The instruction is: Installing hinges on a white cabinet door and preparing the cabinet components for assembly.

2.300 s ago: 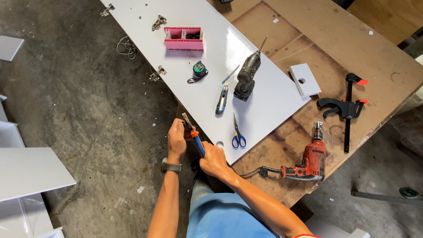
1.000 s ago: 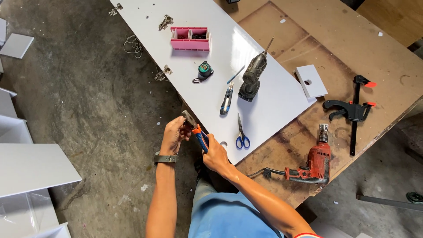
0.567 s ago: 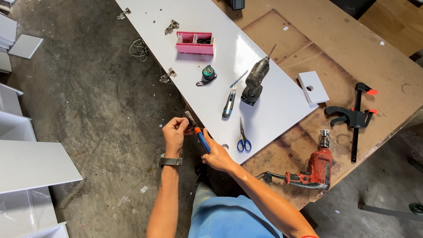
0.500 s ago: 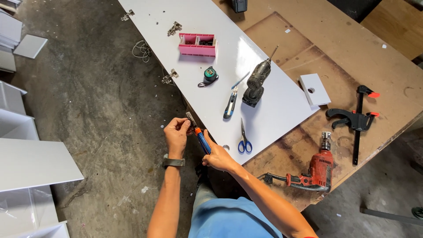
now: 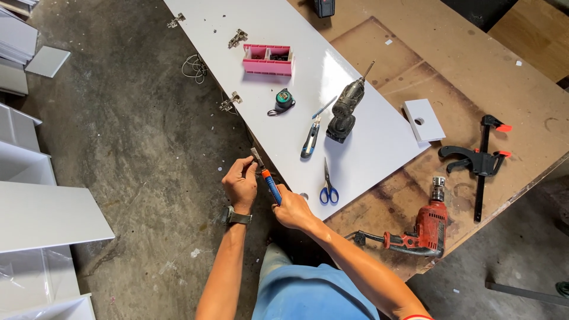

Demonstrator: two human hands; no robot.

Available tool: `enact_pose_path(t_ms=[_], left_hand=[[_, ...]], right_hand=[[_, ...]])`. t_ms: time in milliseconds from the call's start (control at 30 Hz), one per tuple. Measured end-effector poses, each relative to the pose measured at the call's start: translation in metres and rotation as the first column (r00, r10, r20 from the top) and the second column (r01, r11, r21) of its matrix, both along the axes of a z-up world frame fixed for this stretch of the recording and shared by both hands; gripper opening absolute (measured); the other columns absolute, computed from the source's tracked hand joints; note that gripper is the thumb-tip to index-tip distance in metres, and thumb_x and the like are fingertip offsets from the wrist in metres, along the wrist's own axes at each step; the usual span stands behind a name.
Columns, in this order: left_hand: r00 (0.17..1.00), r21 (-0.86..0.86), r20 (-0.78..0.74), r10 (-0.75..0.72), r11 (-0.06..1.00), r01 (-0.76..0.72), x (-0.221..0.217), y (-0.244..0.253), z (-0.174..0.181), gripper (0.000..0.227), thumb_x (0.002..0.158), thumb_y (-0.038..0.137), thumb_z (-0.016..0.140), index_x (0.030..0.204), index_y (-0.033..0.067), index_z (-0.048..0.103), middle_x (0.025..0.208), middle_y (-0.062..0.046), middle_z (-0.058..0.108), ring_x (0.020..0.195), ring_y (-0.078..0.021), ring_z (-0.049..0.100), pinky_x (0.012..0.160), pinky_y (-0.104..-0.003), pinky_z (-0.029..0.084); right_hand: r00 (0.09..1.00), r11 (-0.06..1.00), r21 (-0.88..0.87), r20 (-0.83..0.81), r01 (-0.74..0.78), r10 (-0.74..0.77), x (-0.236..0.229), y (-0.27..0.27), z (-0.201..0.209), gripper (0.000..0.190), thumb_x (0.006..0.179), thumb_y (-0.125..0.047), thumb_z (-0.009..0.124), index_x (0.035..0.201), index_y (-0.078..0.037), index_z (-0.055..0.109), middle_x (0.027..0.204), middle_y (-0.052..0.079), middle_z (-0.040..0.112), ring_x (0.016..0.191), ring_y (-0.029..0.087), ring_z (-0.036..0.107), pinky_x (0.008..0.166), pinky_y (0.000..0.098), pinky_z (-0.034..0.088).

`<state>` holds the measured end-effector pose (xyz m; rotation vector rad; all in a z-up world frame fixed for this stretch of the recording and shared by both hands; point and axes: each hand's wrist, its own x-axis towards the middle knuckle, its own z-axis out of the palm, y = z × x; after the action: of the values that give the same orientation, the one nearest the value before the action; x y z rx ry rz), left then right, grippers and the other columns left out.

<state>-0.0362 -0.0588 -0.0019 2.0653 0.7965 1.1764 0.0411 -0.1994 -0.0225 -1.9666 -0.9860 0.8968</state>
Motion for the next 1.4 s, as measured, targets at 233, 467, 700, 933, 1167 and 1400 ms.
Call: enact_pose_path(t_ms=[233,467,700,933,1167,1400], left_hand=[[0.985,0.069,-0.173,0.017,0.998,-0.005,0.003,-0.009,-0.038,0.018,0.102,0.013,0.061,0.115,0.0014,0.063,0.09,-0.019,0.073,0.079,-0.0346,0.072,0.064,-0.042,0.056],[0.996,-0.267,-0.076,-0.051,0.963,0.03,-0.003,-0.016,-0.087,0.035,0.113,0.031,0.043,0.1,0.0016,0.056,0.079,-0.015,0.063,0.064,-0.029,0.059,0.055,-0.04,0.047],[0.799,-0.744,0.599,-0.052,0.333,0.579,-0.021,-0.03,-0.052,0.033,0.109,0.028,0.048,0.106,-0.0005,0.064,0.086,-0.01,0.068,0.069,-0.0159,0.065,0.067,-0.032,0.058],[0.796,-0.773,0.605,0.032,0.266,0.577,-0.028,-0.029,-0.066,0.021,0.107,0.02,0.055,0.119,0.0051,0.064,0.08,-0.009,0.068,0.065,-0.0145,0.064,0.063,-0.031,0.058],[0.878,-0.864,0.471,0.089,0.249,0.438,-0.038,-0.018,-0.078,0.017,0.103,0.017,0.058,0.114,0.0053,0.062,0.089,-0.013,0.072,0.073,-0.0171,0.069,0.069,-0.033,0.061],[0.959,-0.928,0.269,0.084,0.291,0.235,-0.036,0.017,-0.086,0.016,0.099,0.015,0.061,0.11,0.0031,0.062,0.1,-0.015,0.076,0.082,-0.0207,0.073,0.069,-0.033,0.06]], right_hand=[[0.988,0.992,-0.079,0.128,0.099,-0.088,-0.005,-0.009,-0.008,0.032,0.089,-0.018,0.062,0.117,-0.006,0.055,0.078,0.024,0.07,0.079,0.047,0.067,0.077,0.0572,0.049],[0.929,0.972,0.163,0.304,0.168,-0.211,-0.003,-0.032,-0.044,0.034,0.079,-0.012,0.06,0.111,-0.004,0.055,0.085,0.023,0.069,0.076,0.046,0.066,0.068,0.0559,0.051],[0.905,0.836,-0.347,0.18,0.426,-0.386,0.051,-0.052,-0.133,0.043,0.092,-0.035,0.062,0.118,-0.002,0.052,0.082,0.019,0.072,0.072,0.041,0.073,0.065,0.0559,0.055],[0.901,0.857,-0.345,0.342,0.383,-0.266,0.069,-0.061,-0.15,0.055,0.09,-0.049,0.067,0.112,0.001,0.059,0.079,0.019,0.07,0.07,0.038,0.071,0.063,0.0501,0.055],[0.886,0.895,-0.347,0.453,0.28,-0.102,0.075,0.002,-0.171,0.062,0.087,-0.052,0.072,0.119,-0.001,0.056,0.094,0.024,0.067,0.076,0.039,0.07,0.066,0.0487,0.055],[0.869,0.881,-0.389,0.492,0.268,-0.047,0.094,0.06,-0.176,0.084,0.077,-0.046,0.086,0.131,0.005,0.046,0.103,0.029,0.063,0.076,0.036,0.071,0.066,0.0447,0.057]])
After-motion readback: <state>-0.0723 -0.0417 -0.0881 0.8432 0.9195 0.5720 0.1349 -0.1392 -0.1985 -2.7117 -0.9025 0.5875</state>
